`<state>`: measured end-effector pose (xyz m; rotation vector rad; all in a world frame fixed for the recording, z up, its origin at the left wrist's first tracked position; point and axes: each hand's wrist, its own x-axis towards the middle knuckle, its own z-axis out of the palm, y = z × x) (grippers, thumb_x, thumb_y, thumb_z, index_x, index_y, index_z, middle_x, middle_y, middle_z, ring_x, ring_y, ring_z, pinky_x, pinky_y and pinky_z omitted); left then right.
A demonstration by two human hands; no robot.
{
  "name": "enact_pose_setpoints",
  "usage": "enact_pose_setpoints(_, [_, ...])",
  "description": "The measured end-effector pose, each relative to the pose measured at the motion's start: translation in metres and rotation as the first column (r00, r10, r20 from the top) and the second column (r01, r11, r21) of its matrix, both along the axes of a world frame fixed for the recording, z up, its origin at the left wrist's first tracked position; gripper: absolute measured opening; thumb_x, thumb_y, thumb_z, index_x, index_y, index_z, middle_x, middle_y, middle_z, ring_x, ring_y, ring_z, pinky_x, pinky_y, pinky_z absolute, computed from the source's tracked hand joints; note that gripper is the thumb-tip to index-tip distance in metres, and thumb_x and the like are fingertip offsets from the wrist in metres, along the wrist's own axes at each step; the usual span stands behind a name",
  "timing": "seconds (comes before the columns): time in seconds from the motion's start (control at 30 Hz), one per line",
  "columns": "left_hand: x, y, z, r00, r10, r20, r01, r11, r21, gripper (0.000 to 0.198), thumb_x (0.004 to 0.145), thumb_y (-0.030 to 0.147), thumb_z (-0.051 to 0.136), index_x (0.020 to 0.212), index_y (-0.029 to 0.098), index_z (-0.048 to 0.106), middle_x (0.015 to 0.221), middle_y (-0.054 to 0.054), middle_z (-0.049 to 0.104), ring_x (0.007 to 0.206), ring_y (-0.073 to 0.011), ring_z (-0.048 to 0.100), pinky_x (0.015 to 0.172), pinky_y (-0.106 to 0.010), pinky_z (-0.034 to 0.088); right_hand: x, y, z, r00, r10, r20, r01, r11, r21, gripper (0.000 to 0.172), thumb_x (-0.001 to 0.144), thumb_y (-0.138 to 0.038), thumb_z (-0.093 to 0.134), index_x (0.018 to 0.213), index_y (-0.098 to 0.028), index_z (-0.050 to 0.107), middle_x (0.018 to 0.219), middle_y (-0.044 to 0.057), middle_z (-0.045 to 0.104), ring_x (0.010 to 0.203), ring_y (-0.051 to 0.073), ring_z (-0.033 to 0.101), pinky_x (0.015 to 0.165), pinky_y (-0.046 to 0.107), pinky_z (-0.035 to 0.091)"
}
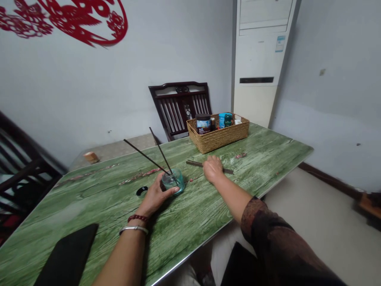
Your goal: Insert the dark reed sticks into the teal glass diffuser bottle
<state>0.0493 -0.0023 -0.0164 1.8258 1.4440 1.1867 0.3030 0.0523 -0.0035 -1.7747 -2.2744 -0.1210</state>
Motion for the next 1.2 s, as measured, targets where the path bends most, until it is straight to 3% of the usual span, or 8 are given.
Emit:
enact_pose_setpoints(0.37, [0.003, -0.004, 0.006, 0.999, -0.007, 0.039, 0.007, 1.0, 0.007, 0.067, 0.06, 0.046, 0.087, 0.119, 0.021, 0.065, 0.118, -0.012, 0.075, 0.113, -0.0373, 0.071, 0.107, -0.057, 0.052, -0.001, -0.002, 0.001, 1.0, 0.008, 0.01, -0.008, 1.0, 0.005, 0.03, 0.103, -0.029, 0.057, 0.117, -0.018, 0.081, 0.119, 0.017, 0.071, 0.119, 0.031, 0.06, 0.099, 0.038, 0.043])
enact_pose_setpoints(0.7, [0.0, 0.001, 0.0, 0.999, -0.005, 0.032, 0.004, 1.0, 0.007, 0.072, 0.06, 0.048, 0.088, 0.122, 0.02, 0.064, 0.121, -0.013, 0.075, 0.115, -0.037, 0.07, 0.109, -0.058, 0.05, -0.001, -0.003, 0.001, 1.0, 0.015, 0.013, -0.015, 1.0, 0.024, 0.029, 0.102, -0.03, 0.058, 0.113, -0.018, 0.082, 0.117, 0.017, 0.073, 0.117, 0.03, 0.063, 0.097, 0.038, 0.046])
enact_pose_setpoints(0.97, [-0.001, 0.002, -0.003, 1.0, -0.008, 0.025, 0.008, 1.0, 0.002, 0.072, 0.062, 0.049, 0.087, 0.123, 0.02, 0.062, 0.122, -0.014, 0.074, 0.115, -0.0378, 0.07, 0.11, -0.06, 0.05, -0.004, -0.005, 0.003, 0.999, 0.014, 0.036, -0.012, 0.999, -0.041, 0.029, 0.102, -0.023, 0.055, 0.112, -0.013, 0.08, 0.117, 0.019, 0.076, 0.114, 0.03, 0.07, 0.094, 0.036, 0.049])
enact_pose_setpoints(1.07, [-0.001, 0.002, -0.004, 1.0, -0.014, 0.022, 0.013, 1.0, 0.012, 0.071, 0.063, 0.048, 0.086, 0.123, 0.02, 0.062, 0.122, -0.015, 0.073, 0.114, -0.0377, 0.069, 0.109, -0.06, 0.05, -0.005, -0.009, 0.009, 1.0, -0.016, -0.019, 0.015, 1.0, -0.018, 0.029, 0.103, -0.021, 0.051, 0.112, -0.014, 0.078, 0.114, 0.019, 0.078, 0.108, 0.03, 0.073, 0.089, 0.035, 0.05])
enact_pose_setpoints(1.2, [-0.001, 0.004, -0.006, 0.999, -0.026, 0.033, 0.025, 0.999, 0.027, 0.07, 0.063, 0.046, 0.086, 0.123, 0.021, 0.062, 0.121, -0.014, 0.074, 0.114, -0.0375, 0.07, 0.109, -0.059, 0.05, -0.007, -0.012, 0.028, 0.974, -0.036, -0.222, 0.053, 0.996, 0.075, 0.024, 0.103, -0.026, 0.055, 0.119, -0.02, 0.073, 0.105, 0.013, 0.081, 0.1, 0.026, 0.075, 0.084, 0.032, 0.05])
